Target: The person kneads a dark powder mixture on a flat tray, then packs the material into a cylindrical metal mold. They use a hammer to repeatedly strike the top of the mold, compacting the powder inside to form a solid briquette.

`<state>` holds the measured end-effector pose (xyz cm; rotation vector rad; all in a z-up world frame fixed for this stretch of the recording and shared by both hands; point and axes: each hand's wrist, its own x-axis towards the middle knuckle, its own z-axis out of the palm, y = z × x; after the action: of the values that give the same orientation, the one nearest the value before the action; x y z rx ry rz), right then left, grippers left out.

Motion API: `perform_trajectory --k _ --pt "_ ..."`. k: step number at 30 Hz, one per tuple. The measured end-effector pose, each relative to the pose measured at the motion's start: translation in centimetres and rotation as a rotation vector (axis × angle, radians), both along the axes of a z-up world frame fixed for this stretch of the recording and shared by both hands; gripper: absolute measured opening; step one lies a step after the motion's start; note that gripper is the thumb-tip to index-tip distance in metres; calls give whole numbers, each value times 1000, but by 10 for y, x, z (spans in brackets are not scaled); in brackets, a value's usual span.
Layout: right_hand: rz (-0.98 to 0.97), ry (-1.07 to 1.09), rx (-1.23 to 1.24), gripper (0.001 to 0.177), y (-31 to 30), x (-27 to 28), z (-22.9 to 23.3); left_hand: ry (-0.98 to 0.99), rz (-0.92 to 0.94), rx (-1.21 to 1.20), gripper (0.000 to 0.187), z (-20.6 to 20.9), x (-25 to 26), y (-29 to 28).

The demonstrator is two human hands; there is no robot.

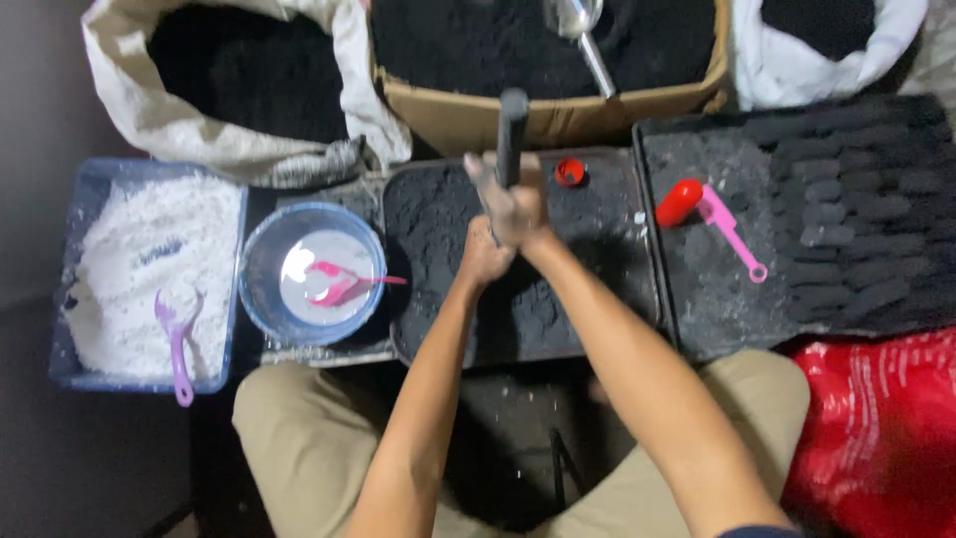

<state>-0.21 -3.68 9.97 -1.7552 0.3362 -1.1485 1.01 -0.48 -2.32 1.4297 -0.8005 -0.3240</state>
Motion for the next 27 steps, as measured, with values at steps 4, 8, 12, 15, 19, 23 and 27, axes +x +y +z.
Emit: perform_trajectory --k 4,8,12,15,19,23,27 --pt "188 -56 161 37 -2 -23 11 -67 -3 -34 20 -1 5 6" --pt "136 -14 100 45 -2 -31 21 79 7 5 22 -4 0 3" --pt "298 59 122 46 -8 -27 13 121 30 1 23 7 -2 7" --pt "432 140 153 45 -8 -18 24 175 53 30 24 -3 -6 5" --pt "350 136 292 44 -13 3 32 123 88 13 26 2 0 4" --pt "248 93 360 39 -21 -8 32 -53 47 18 31 22 -5 6" --pt "115 -20 284 47 -9 -23 40 48 78 87 23 9 -2 0"
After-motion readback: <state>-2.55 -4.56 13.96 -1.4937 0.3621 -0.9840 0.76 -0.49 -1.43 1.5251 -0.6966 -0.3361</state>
